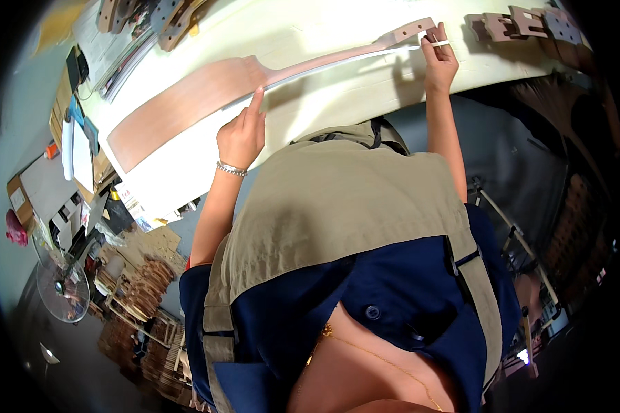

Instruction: The person applies masking tape to the edges of wooden guitar bodies and necks, then joins the neck to the body. The person handles multiple guitar bodies and necks, moving them between the workbench and a nearby rack.

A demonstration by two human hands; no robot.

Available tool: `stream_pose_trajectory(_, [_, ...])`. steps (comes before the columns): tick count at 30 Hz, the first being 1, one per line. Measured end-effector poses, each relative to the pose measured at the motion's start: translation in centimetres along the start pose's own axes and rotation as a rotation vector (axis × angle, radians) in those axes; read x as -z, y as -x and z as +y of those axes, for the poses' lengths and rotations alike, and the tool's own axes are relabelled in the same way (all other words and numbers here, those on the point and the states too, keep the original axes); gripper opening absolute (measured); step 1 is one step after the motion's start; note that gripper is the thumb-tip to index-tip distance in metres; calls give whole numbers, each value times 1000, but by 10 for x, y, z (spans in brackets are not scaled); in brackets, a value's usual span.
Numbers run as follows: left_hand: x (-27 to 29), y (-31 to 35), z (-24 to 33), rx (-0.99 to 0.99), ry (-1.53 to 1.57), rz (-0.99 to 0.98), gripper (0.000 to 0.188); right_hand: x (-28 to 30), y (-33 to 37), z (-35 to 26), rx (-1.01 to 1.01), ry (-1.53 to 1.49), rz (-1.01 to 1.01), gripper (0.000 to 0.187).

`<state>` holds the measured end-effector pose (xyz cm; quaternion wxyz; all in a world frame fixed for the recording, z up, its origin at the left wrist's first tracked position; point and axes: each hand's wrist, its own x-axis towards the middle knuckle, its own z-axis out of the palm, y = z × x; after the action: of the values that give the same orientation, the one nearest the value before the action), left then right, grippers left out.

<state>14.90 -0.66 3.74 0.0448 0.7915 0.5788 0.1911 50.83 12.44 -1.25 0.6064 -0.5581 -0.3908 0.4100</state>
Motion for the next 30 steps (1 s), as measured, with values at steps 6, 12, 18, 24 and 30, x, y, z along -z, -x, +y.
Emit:
stream_pose_trajectory(6, [-5,-12,15,-13,26,-78,62,2,0,7,27,-30,-15,53])
stream_pose_trajectory(12, [-14,-38,38,-76,77,-185,66,2,1,10,37,-49,-15,51])
stream_pose_trajectory(18, [-48,-85,80,-198,13,-331,74,0,3,9,32,-49,10,50])
stream_pose_trajectory(24, [-80,-129,132,-240,-71,-379,70,-4,2,9,90,-13,23,49])
stream_pose_trajectory(30, [-61,-177,87,27,441,-445,34,-1,3,18,122,-5,52,48])
